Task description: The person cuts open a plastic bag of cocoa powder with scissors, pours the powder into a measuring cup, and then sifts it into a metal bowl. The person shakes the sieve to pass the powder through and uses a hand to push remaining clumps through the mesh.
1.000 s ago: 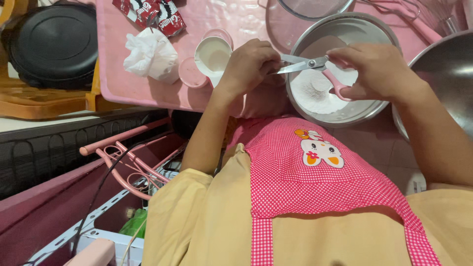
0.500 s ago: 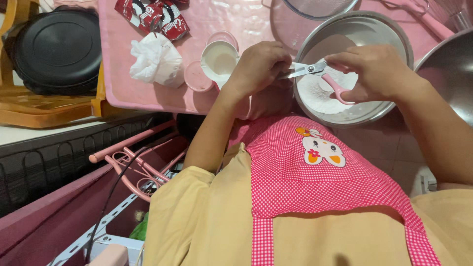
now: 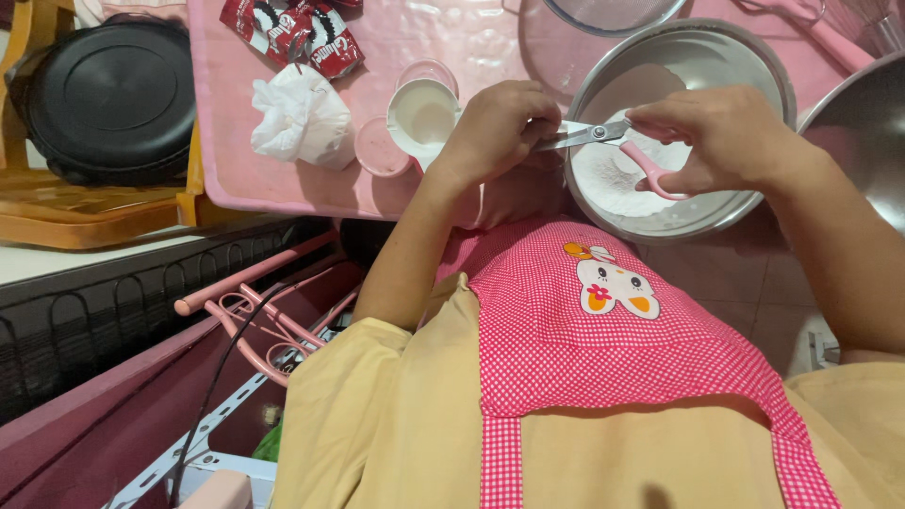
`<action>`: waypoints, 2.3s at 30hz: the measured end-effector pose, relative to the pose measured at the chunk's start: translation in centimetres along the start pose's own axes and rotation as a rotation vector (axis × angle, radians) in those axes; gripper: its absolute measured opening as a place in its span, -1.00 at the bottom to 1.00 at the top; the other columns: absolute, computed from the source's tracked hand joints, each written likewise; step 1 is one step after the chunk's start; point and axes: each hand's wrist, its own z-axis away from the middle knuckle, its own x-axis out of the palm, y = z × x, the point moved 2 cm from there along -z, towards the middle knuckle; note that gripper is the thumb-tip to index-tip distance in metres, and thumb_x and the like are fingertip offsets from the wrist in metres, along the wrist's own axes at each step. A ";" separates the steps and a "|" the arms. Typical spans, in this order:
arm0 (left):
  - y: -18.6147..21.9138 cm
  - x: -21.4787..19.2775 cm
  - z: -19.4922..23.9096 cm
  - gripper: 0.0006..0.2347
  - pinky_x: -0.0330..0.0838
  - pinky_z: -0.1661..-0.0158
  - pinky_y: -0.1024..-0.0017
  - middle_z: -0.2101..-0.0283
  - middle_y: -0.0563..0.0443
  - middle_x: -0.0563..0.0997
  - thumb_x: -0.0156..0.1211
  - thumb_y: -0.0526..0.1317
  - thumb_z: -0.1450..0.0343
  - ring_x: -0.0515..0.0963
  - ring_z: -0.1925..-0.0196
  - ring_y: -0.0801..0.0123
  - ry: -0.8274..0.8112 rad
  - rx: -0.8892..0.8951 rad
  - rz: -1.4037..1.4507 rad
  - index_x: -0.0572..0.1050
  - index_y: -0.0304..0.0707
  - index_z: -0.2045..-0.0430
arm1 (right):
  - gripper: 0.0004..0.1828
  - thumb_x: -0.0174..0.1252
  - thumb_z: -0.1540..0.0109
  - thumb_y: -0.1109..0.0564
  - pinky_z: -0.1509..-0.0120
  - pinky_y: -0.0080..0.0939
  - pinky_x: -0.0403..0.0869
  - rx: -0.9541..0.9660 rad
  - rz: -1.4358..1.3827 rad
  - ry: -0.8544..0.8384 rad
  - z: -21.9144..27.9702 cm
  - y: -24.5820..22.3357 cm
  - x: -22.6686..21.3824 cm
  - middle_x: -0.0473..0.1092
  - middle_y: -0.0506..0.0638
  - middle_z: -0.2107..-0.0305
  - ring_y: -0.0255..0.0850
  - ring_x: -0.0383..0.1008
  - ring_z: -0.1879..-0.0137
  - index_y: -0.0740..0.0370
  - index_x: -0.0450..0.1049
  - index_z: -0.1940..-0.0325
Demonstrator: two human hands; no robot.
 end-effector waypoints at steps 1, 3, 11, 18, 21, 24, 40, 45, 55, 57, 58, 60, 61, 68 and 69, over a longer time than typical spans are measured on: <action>-0.1 0.1 0.0 -0.92 0.34 0.39 0.26 0.43 0.06 0.60 0.18 -0.39 -0.29 0.55 0.38 0.16 -0.001 0.000 0.000 0.58 -0.16 0.54 | -0.09 0.47 0.18 -0.11 0.09 -0.13 0.40 0.001 0.000 0.000 0.1 0.2 0.2 0.56 -0.16 0.25 -0.11 0.57 0.14 0.02 0.53 -0.29; -0.4 0.2 0.0 -0.95 0.38 0.33 0.26 0.38 0.05 0.63 0.25 -0.35 -0.32 0.58 0.32 0.13 0.020 0.004 -0.016 0.61 -0.17 0.49 | -0.23 0.47 0.16 -0.03 0.16 -0.15 0.34 0.041 -0.023 -0.044 0.1 0.7 0.5 0.51 -0.13 0.38 -0.10 0.49 0.29 0.03 0.56 -0.16; -0.6 -3.0 2.0 -0.89 0.33 0.36 0.26 0.39 0.11 0.61 0.46 -0.20 -0.33 0.47 0.30 0.23 0.001 -0.083 -0.167 0.69 -0.14 0.35 | -0.26 0.50 0.01 0.02 0.09 -0.21 0.40 0.124 -0.061 -0.096 1.1 2.6 0.2 0.57 -0.04 0.31 -0.17 0.56 0.23 -0.02 0.57 -0.29; -1.5 -2.1 3.2 -0.94 0.17 0.17 0.22 0.43 0.24 0.58 0.45 -0.21 -0.31 0.44 0.29 0.24 0.093 -0.026 -0.283 0.66 -0.04 0.45 | -0.08 0.52 0.14 -0.03 0.09 -0.11 0.44 -0.057 0.023 -0.065 -0.5 1.3 -1.1 0.56 -0.09 0.13 -0.12 0.57 0.10 0.00 0.53 -0.33; -1.8 -1.5 3.3 -0.92 0.15 -0.07 0.06 0.42 0.21 0.56 0.45 -0.19 -0.31 0.48 0.24 0.21 0.122 0.004 -0.296 0.64 -0.04 0.45 | -0.05 0.41 0.15 -0.23 0.12 -0.05 0.46 0.021 0.269 -0.119 -1.9 -0.9 -1.4 0.53 -0.23 0.14 -0.09 0.57 0.01 -0.25 0.48 -0.37; -1.0 -1.1 3.2 -0.94 0.07 -0.17 -0.12 0.43 0.24 0.57 0.42 -0.25 -0.27 0.47 0.22 0.23 0.120 -0.008 -0.285 0.62 -0.03 0.52 | -0.04 0.45 0.22 -0.14 0.15 -0.05 0.45 -0.075 0.200 -0.077 -2.8 -1.1 -0.8 0.53 -0.21 0.18 -0.09 0.56 0.07 -0.15 0.51 -0.31; -1.8 -1.7 3.2 -0.94 0.15 0.14 0.22 0.41 0.24 0.51 0.44 -0.23 -0.34 0.53 0.29 0.29 0.106 -0.029 -0.178 0.63 -0.04 0.45 | -0.21 0.48 0.05 0.09 0.23 -0.11 0.40 -0.239 0.177 0.046 -3.0 1.4 0.8 0.52 -0.19 0.40 -0.04 0.53 0.29 -0.09 0.56 -0.30; -1.3 -1.6 2.5 -0.95 0.40 0.41 0.27 0.47 0.09 0.56 0.36 -0.42 -0.28 0.57 0.47 0.18 0.108 0.062 -0.110 0.65 -0.25 0.53 | -0.22 0.43 0.10 -0.14 0.24 -0.11 0.45 -0.238 0.206 0.051 -4.6 -3.1 -1.0 0.57 -0.17 0.13 -0.11 0.59 0.11 -0.09 0.57 -0.22; -1.4 -3.1 3.3 -0.94 0.31 0.39 0.28 0.46 0.05 0.51 0.46 -0.35 -0.30 0.48 0.37 0.21 0.115 -0.003 -0.075 0.67 -0.27 0.46 | -0.20 0.41 0.11 0.04 0.23 -0.15 0.40 -0.218 0.178 0.015 -5.4 -1.7 -0.5 0.54 -0.23 0.28 -0.14 0.57 0.18 -0.10 0.57 -0.28; -1.1 -4.6 4.5 -0.85 0.31 0.24 0.29 0.32 0.05 0.57 0.42 -0.20 -0.38 0.45 0.24 0.24 0.094 -0.171 -0.126 0.64 -0.22 0.27 | -0.23 0.38 0.12 0.13 0.19 -0.16 0.39 -0.209 0.133 -0.013 -5.3 -1.7 -0.6 0.51 -0.23 0.30 -0.14 0.54 0.19 -0.04 0.56 -0.22; -1.6 -4.7 4.7 -0.85 0.31 0.24 0.29 0.32 0.05 0.57 0.42 -0.20 -0.38 0.45 0.24 0.24 0.095 -0.172 -0.125 0.64 -0.22 0.27 | -0.23 0.38 0.12 0.13 0.19 -0.16 0.39 -0.209 0.133 -0.015 -5.3 -1.4 -0.5 0.51 -0.23 0.30 -0.14 0.54 0.19 -0.04 0.56 -0.22; -2.4 -4.9 5.4 -0.91 0.30 0.27 0.22 0.40 0.10 0.55 0.47 -0.18 -0.36 0.44 0.27 0.18 0.087 -0.150 -0.233 0.66 -0.10 0.48 | -0.06 0.44 0.23 0.02 0.14 -0.12 0.44 -0.155 0.168 -0.052 -5.3 -0.8 -0.1 0.57 -0.21 0.10 -0.12 0.58 0.02 -0.11 0.55 -0.30; -2.3 -5.0 5.4 -0.91 0.30 0.27 0.22 0.40 0.10 0.55 0.47 -0.18 -0.36 0.44 0.27 0.18 0.087 -0.150 -0.234 0.66 -0.10 0.48 | -0.06 0.44 0.23 0.02 0.14 -0.12 0.44 -0.155 0.168 -0.052 -5.4 -1.3 -0.4 0.57 -0.21 0.10 -0.12 0.58 0.02 -0.11 0.55 -0.30; -2.0 -4.5 5.1 -0.87 0.30 0.30 0.22 0.39 0.04 0.55 0.37 -0.22 -0.38 0.42 0.28 0.15 0.065 -0.094 -0.163 0.53 -0.22 0.50 | -0.10 0.39 0.20 -0.17 0.22 -0.04 0.46 -0.132 0.239 -0.085 -6.4 -3.4 -0.1 0.54 -0.19 0.19 -0.05 0.58 0.10 -0.11 0.49 -0.26; -1.9 -4.5 5.0 -0.92 0.31 0.32 0.21 0.41 0.01 0.55 0.33 -0.33 -0.36 0.42 0.30 0.15 0.060 -0.095 -0.157 0.53 -0.24 0.51 | -0.10 0.38 0.20 -0.14 0.24 -0.03 0.46 -0.135 0.222 -0.078 -6.6 -3.7 0.0 0.55 -0.17 0.21 -0.04 0.58 0.11 -0.07 0.50 -0.27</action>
